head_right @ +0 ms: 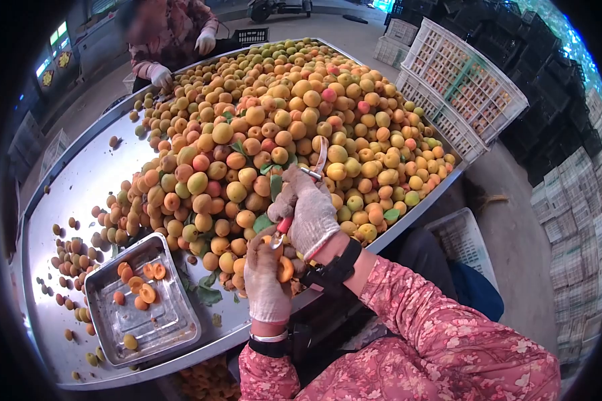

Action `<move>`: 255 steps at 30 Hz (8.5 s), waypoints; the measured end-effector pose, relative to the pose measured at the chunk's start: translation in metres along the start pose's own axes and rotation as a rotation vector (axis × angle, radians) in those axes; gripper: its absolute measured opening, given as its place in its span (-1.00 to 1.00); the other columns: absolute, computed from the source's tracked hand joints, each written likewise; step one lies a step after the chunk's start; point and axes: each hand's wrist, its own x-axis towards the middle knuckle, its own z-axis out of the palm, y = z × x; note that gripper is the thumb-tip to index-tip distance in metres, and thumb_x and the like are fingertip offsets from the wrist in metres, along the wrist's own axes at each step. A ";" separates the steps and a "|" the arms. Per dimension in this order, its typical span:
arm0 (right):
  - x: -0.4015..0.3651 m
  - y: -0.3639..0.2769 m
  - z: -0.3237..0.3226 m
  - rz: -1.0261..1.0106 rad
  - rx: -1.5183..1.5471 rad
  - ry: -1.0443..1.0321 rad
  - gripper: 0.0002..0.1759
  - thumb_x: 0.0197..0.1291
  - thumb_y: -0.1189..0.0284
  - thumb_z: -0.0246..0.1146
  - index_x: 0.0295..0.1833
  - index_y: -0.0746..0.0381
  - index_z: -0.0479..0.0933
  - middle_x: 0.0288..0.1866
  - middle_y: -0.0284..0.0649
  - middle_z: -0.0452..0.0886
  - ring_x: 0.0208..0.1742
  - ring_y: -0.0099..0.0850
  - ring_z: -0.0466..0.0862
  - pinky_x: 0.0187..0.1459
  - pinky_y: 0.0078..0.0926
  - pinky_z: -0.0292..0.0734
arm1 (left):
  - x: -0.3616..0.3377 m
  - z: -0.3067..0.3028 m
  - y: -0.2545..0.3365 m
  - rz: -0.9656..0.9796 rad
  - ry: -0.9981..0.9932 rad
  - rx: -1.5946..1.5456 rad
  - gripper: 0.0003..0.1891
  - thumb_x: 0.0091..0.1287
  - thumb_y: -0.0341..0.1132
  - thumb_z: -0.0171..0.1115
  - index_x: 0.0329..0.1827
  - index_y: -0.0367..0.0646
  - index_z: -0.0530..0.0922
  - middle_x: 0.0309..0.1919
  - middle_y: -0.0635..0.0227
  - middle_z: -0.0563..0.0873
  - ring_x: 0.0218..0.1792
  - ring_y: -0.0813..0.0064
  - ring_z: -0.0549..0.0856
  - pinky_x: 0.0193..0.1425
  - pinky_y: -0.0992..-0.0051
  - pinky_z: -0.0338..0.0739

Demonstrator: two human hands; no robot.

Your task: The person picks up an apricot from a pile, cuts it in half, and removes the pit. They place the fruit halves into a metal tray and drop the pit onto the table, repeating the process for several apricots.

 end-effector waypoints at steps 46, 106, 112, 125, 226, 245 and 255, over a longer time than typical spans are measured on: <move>0.057 -0.112 -0.090 -0.340 -2.083 -0.134 -0.50 0.04 0.28 0.27 0.13 0.19 0.47 -0.14 0.02 0.67 -0.07 -0.02 0.67 -0.05 -0.19 0.58 | 0.016 -0.018 0.003 -0.062 0.176 -0.486 -0.62 0.46 -0.10 0.07 0.16 -0.19 0.49 -0.14 0.25 0.61 -0.19 0.37 0.61 -0.11 0.41 0.52; -0.071 -0.037 -0.028 0.214 -1.185 -0.563 -0.53 0.48 0.09 -0.02 -0.22 0.31 0.44 -0.68 -0.21 0.44 -0.70 -0.34 0.51 -0.56 -0.40 0.42 | -0.003 0.000 -0.012 0.319 0.143 0.400 -0.55 0.54 -0.02 -0.17 0.03 -0.28 0.49 -0.10 0.22 0.60 -0.06 0.38 0.58 0.07 0.41 0.47; -0.078 -0.049 -0.033 0.843 -0.446 -0.402 -0.36 0.41 -0.16 -0.08 -0.32 0.23 0.46 -0.81 -0.44 0.20 -0.88 -0.58 0.23 -0.72 -0.51 0.18 | -0.003 -0.003 -0.016 0.213 0.040 0.113 -0.49 0.54 0.10 -0.17 0.23 -0.16 0.40 0.02 0.26 0.57 0.07 0.38 0.57 0.23 0.35 0.46; -0.088 -0.031 -0.045 0.055 -1.316 -0.665 -0.57 0.46 0.15 0.04 0.00 0.37 0.43 -0.37 -0.03 0.62 -0.24 -0.17 0.70 -0.20 -0.35 0.53 | 0.006 -0.009 -0.014 0.134 0.010 -0.367 -0.38 0.50 0.22 -0.17 0.27 -0.15 0.38 0.07 0.28 0.55 0.09 0.29 0.54 0.30 0.26 0.39; -0.078 -0.030 -0.037 0.393 -1.469 -0.567 -0.64 0.45 0.17 0.04 -0.24 0.27 0.46 -0.62 -0.26 0.53 -0.58 -0.39 0.60 -0.48 -0.41 0.49 | 0.004 -0.007 -0.003 -0.019 -0.120 -0.344 -0.52 0.48 -0.03 0.04 0.25 -0.21 0.26 0.06 -0.10 0.60 0.16 0.06 0.60 0.25 0.14 0.51; -0.064 -0.027 -0.061 -0.114 -1.706 -0.754 -0.68 0.38 0.23 0.11 -0.15 0.31 0.39 -0.47 0.07 0.58 -0.35 0.05 0.67 -0.39 -0.13 0.50 | 0.006 -0.011 -0.008 -0.088 -0.118 -0.460 -0.56 0.40 -0.33 0.15 0.29 -0.25 0.29 0.07 0.04 0.59 0.08 0.18 0.64 0.21 0.22 0.56; -0.068 -0.026 -0.066 0.008 -1.643 -0.741 -0.66 0.39 0.23 0.09 -0.15 0.35 0.39 -0.44 0.11 0.60 -0.27 0.09 0.67 -0.32 -0.12 0.50 | 0.002 -0.005 -0.002 -0.097 -0.040 -0.402 -0.53 0.37 -0.49 0.14 0.33 -0.25 0.26 0.09 0.08 0.54 0.13 0.20 0.62 0.23 0.28 0.56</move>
